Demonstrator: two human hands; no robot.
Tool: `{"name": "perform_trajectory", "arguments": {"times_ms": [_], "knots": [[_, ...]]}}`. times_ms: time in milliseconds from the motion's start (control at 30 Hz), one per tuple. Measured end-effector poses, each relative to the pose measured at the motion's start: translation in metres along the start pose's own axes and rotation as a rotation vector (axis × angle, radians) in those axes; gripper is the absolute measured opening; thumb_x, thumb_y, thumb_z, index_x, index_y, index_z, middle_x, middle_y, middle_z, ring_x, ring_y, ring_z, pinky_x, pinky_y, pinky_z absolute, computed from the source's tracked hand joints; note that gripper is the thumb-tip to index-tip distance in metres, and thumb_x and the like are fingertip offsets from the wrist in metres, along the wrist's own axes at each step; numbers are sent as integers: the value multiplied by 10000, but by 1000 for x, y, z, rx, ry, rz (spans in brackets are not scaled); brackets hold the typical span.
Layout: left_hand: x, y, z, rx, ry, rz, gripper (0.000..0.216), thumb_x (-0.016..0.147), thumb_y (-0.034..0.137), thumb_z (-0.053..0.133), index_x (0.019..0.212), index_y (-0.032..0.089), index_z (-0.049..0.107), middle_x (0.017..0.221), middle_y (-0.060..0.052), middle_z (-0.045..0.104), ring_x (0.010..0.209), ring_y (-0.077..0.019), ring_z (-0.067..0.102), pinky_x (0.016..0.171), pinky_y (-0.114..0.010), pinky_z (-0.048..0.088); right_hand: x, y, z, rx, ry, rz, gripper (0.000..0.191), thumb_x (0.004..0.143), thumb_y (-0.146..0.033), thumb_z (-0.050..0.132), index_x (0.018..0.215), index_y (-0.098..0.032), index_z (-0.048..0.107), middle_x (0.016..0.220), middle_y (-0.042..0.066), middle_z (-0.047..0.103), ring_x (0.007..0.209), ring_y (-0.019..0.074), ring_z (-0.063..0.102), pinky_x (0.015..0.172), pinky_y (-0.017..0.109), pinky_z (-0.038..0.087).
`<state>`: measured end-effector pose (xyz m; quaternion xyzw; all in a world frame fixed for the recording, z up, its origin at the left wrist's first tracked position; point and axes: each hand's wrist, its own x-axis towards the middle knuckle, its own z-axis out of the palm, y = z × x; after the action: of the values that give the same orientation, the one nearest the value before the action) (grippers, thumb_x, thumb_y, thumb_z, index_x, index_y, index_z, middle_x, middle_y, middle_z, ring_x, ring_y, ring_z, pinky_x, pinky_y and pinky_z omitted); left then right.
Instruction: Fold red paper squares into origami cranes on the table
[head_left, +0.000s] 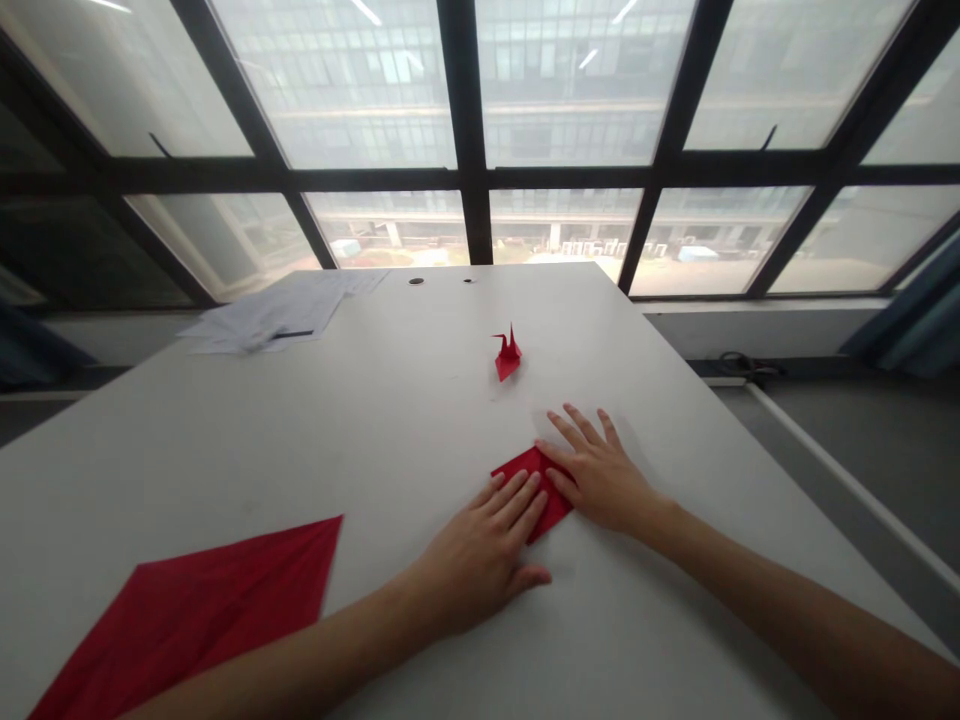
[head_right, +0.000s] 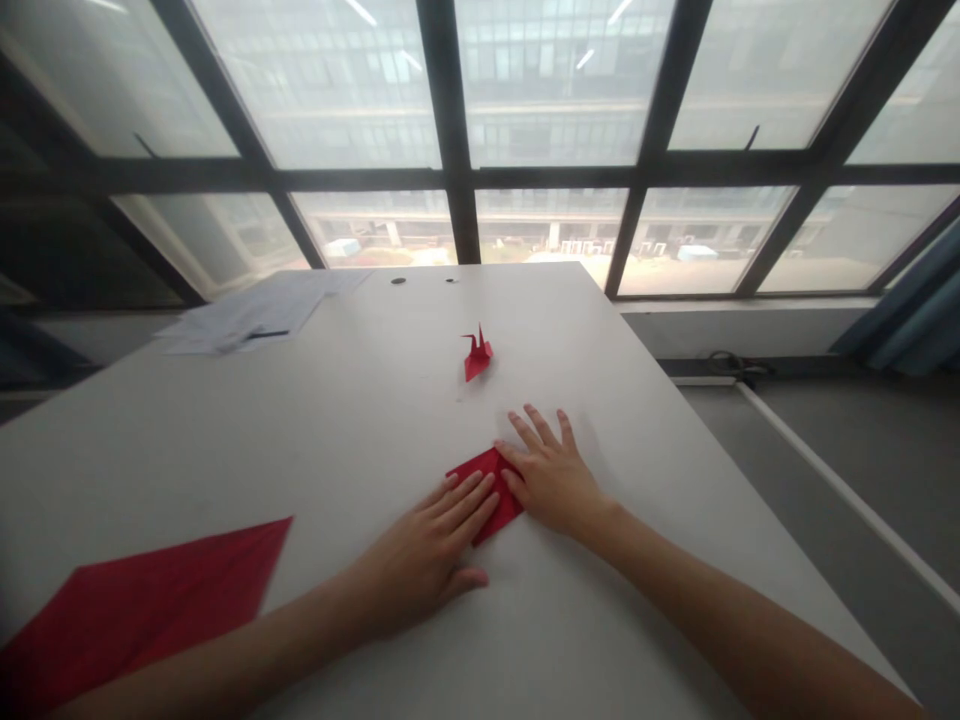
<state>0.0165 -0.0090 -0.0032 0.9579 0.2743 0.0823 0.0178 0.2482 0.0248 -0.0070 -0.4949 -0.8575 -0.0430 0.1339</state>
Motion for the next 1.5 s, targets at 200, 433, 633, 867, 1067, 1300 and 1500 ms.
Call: {"name": "perform_trajectory", "arguments": {"times_ms": [200,433,633,867,1067,1300,1500], "knots": [[-2,11,-1,89,-17,-2,683,963,565,472,1403,43,491,1473,-217,470,1380,-325,454,1138,-439,378,1,2,0,19,-22,13,402,996,-380,437,1373,-313,560,1601,75,321,1498,337,169,1168,643,92],[1,12,3,103,21,-9,619,971,518,492,1382,54,508,1456,-213,497,1357,-316,485,1125,-432,405,-5,0,-6,88,26,21,464,987,-283,424,1448,-252,473,1545,93,417,1451,281,302,1200,563,124],[2,10,2,88,36,22,615,986,507,463,1386,41,503,1432,-206,527,1348,-313,496,1128,-422,399,-10,11,-9,84,-136,-100,678,945,-418,531,1554,-289,264,1646,101,179,1514,338,87,1165,659,101],[1,15,1,74,53,11,631,973,533,478,1365,42,528,1430,-217,525,1359,-319,482,1143,-412,370,-8,15,-7,51,-181,-255,581,991,-379,478,1533,-411,272,1666,29,20,1519,336,12,1164,661,93],[0,15,1,36,36,-20,712,941,583,506,1391,31,503,1440,-226,512,1365,-326,472,1157,-407,351,-4,24,-1,-55,-60,-77,459,1004,-338,444,1462,-337,450,1652,54,145,1518,336,51,1150,699,18],[2,15,0,32,34,-5,739,940,592,500,1411,23,479,1457,-227,493,1382,-324,451,1176,-403,325,-3,6,-9,19,-94,-265,553,973,-401,508,1506,-358,369,1660,42,84,1519,338,43,1166,677,72],[0,14,3,58,34,-14,728,944,597,486,1389,20,506,1438,-232,509,1361,-335,476,1153,-422,362,7,31,7,-51,-28,-76,444,1011,-366,425,1453,-346,464,1650,48,149,1517,339,61,1140,713,22]]}}
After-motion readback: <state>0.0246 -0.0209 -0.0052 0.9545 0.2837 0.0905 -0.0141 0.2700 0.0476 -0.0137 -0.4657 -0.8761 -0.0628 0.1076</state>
